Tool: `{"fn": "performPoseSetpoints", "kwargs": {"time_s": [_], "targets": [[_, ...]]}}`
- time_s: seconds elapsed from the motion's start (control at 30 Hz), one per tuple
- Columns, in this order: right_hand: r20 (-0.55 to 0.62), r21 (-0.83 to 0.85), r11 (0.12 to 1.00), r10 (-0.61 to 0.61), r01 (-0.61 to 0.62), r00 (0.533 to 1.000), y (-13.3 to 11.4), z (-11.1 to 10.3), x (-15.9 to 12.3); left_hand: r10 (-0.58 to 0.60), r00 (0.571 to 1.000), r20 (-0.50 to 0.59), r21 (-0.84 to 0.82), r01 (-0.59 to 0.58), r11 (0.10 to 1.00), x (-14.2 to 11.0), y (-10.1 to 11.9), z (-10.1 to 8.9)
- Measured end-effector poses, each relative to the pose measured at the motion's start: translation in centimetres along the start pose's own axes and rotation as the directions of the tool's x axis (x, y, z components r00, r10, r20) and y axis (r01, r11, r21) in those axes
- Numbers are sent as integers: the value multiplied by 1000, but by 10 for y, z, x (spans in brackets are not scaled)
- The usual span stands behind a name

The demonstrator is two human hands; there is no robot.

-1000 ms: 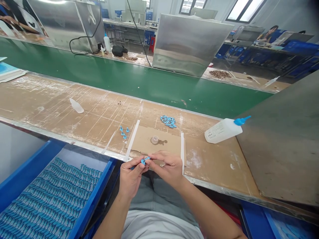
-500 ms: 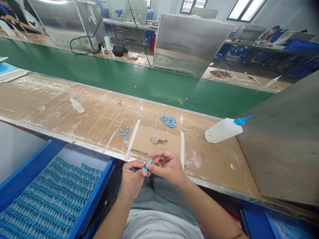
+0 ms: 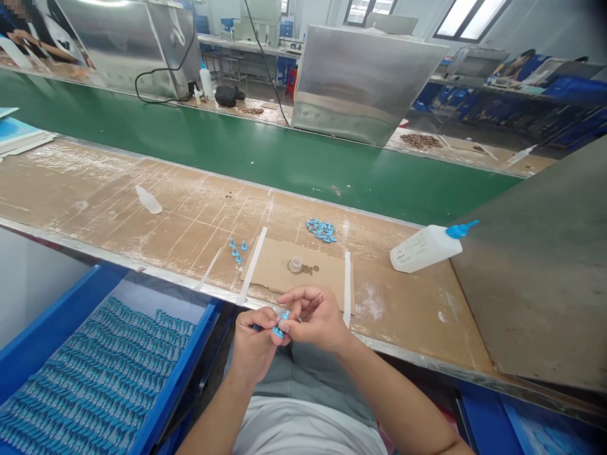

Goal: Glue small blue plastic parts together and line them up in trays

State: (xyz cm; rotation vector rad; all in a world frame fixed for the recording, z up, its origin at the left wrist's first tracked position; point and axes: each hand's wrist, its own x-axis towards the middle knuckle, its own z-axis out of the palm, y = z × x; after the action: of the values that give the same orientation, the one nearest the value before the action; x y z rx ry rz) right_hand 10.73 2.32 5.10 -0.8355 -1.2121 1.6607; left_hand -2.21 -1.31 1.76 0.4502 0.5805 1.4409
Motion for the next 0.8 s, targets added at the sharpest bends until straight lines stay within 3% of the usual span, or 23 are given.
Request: {"fn": "performPoseSetpoints", "kwargs": {"time_s": [0.23, 0.53, 0.8], "targets": [[-56, -95, 994, -55, 50, 997, -6, 2, 0, -15, 1000, 16, -6, 15, 1000, 0, 2, -1], [-8, 28, 999, -19, 20, 1000, 5, 15, 0, 14, 1000, -5, -5, -14, 1000, 0, 2, -7], [-57, -28, 1000, 8, -10, 998, 12, 16, 6, 32, 998, -56, -30, -34, 999, -4, 4, -8]]}}
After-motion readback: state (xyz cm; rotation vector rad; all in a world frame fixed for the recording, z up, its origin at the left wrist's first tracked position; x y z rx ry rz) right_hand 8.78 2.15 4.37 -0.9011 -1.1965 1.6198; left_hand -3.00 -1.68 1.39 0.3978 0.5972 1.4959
